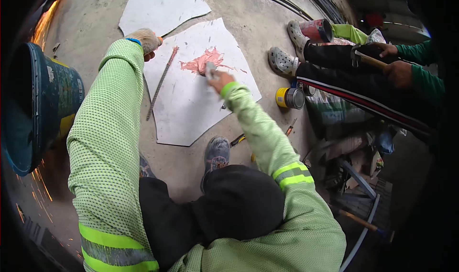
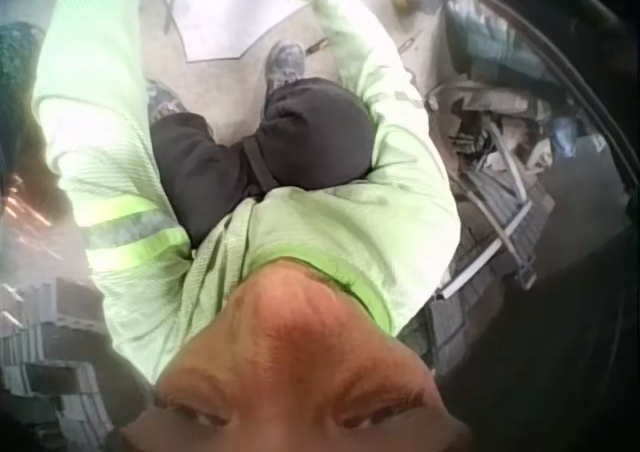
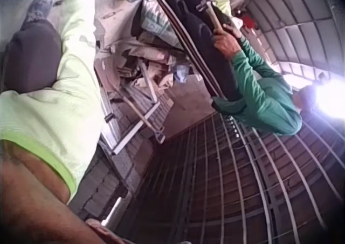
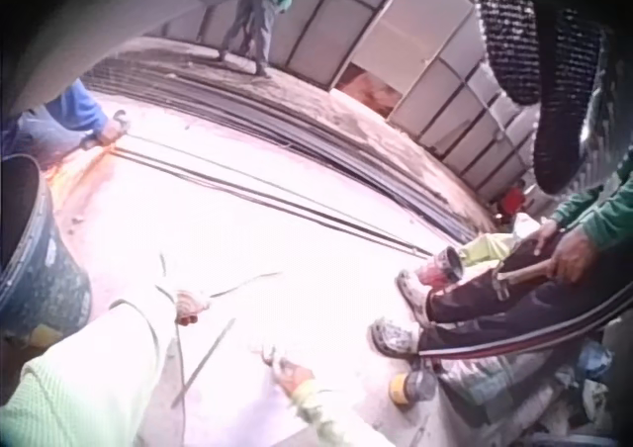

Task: The person cuts a metal strip using tin snips, then applies red paint to the cut edge using a small brush. The person works on a concrete floor with other construction materials nearby.

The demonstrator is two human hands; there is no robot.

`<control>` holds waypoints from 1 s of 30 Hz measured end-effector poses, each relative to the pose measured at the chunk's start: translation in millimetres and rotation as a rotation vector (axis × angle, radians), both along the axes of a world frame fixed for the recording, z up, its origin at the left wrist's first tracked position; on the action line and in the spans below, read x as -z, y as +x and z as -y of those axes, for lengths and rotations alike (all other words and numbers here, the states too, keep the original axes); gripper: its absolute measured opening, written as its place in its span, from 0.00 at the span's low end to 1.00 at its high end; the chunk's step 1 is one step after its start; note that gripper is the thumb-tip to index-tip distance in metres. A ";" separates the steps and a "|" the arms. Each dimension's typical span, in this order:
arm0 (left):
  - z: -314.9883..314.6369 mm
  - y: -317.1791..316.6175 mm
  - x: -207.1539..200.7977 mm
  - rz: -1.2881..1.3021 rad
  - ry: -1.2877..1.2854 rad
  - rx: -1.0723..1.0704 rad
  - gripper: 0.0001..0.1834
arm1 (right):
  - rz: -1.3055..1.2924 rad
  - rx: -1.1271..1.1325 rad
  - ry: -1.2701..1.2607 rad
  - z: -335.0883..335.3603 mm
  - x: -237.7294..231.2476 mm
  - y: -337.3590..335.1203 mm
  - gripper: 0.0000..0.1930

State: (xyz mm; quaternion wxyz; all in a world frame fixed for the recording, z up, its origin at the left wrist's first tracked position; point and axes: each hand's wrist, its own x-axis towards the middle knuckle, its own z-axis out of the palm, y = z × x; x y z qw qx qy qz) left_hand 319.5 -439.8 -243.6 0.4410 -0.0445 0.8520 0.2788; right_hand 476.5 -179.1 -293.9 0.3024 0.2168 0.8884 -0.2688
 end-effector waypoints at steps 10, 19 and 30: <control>13.7 -8.7 -3.7 0.027 -0.031 -0.028 0.19 | -0.140 -0.157 -0.006 -32.1 14.1 7.4 0.33; 15.7 -2.4 -6.7 -0.043 -0.036 0.030 0.21 | -0.086 1.011 -1.379 -30.1 14.0 126.7 0.30; 33.5 0.2 18.7 0.044 -0.073 -0.057 0.17 | -0.049 1.057 -1.877 2.5 83.1 65.6 0.24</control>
